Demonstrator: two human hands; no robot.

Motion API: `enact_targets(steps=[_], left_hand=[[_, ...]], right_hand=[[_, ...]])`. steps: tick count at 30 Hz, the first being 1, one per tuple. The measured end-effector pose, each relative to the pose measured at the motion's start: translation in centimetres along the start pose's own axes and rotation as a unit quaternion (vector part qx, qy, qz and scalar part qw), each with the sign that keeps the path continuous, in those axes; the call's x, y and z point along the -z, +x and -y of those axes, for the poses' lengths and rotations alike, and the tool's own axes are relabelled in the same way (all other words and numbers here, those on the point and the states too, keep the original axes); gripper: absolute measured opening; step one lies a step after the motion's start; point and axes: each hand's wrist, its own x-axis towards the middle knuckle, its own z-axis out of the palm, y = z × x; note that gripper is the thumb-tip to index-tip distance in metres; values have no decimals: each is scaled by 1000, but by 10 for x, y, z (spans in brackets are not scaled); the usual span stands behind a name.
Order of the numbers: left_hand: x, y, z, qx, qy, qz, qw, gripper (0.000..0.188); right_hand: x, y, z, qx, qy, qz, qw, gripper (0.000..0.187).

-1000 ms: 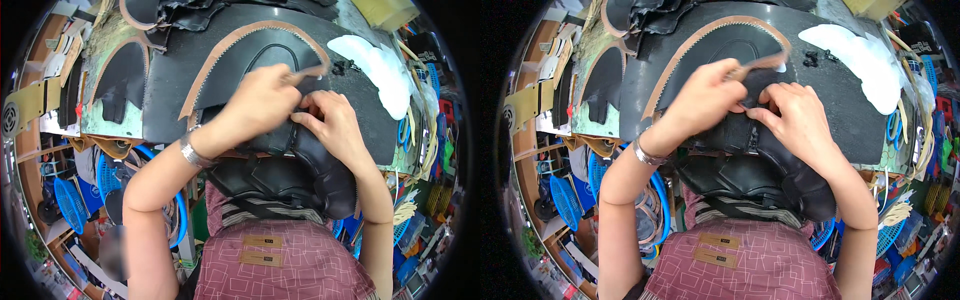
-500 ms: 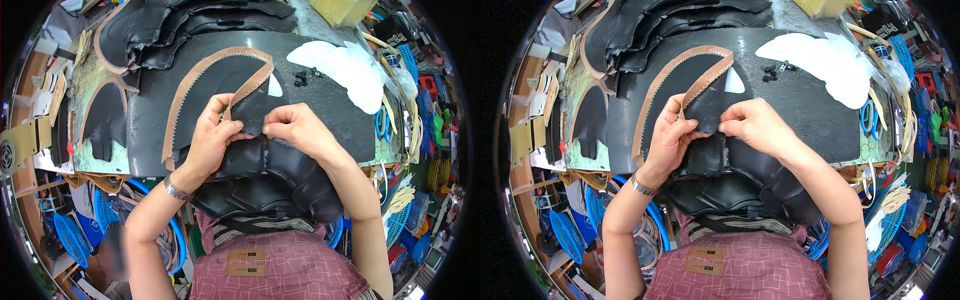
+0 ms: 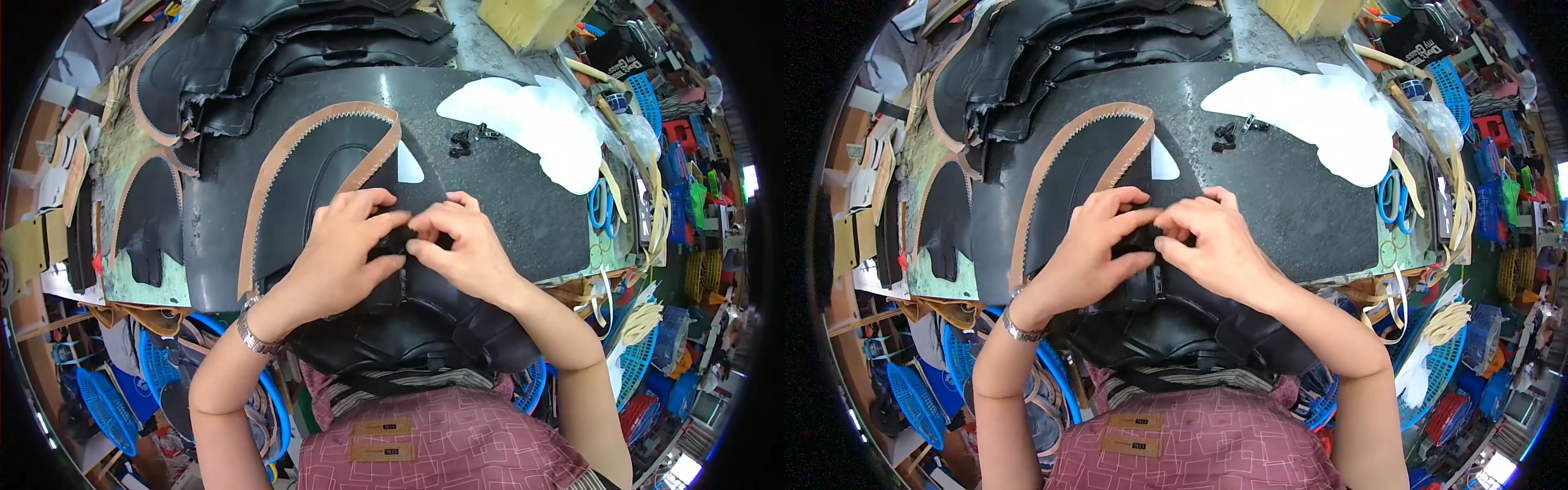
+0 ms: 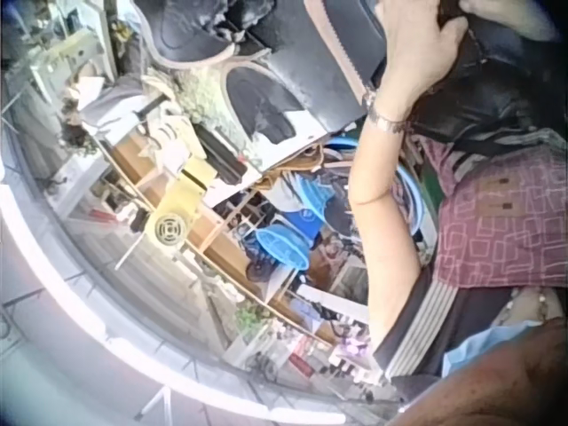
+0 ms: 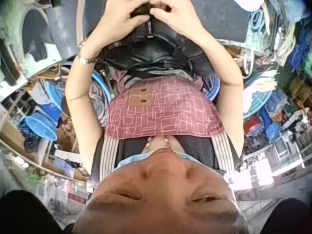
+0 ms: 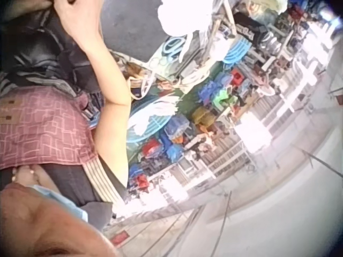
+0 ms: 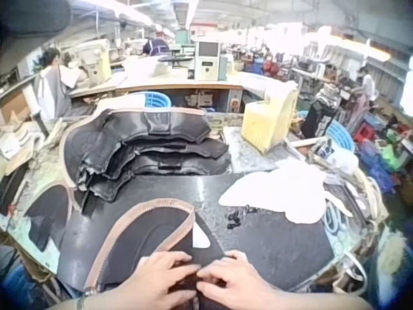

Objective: The person uses a hammer and a metal tool to shape the toe area of a black shoe upper. They then retrieve a stack of shoe parts from a basket and use a blue pen to mark a piece of dark fabric. Finally, the person attaches a zipper to the shoe upper by hand, securing it with small black clips.

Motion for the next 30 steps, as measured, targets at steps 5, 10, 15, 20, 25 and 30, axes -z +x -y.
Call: enact_targets(steps=[5,10,15,20,25,30], left_hand=[[-8,1,0,51,-32,-32,998,17],[-11,2,0,58,-45,-41,996,17],[-10,-2,8,36,-72,-49,996,12],[-10,-3,7,43,-88,-83,992,11],[-13,-2,6,49,-104,-101,988,12],[-13,-3,7,47,-100,-106,988,11]], right_hand=[[31,24,-33,65,-95,-155,981,15],[32,46,-57,-2,-265,-82,961,19],[45,39,-51,51,-172,-104,978,13],[46,21,-1,77,18,-15,997,10],[10,13,3,-52,189,-5,981,11],[-4,16,-1,105,54,-50,992,27]])
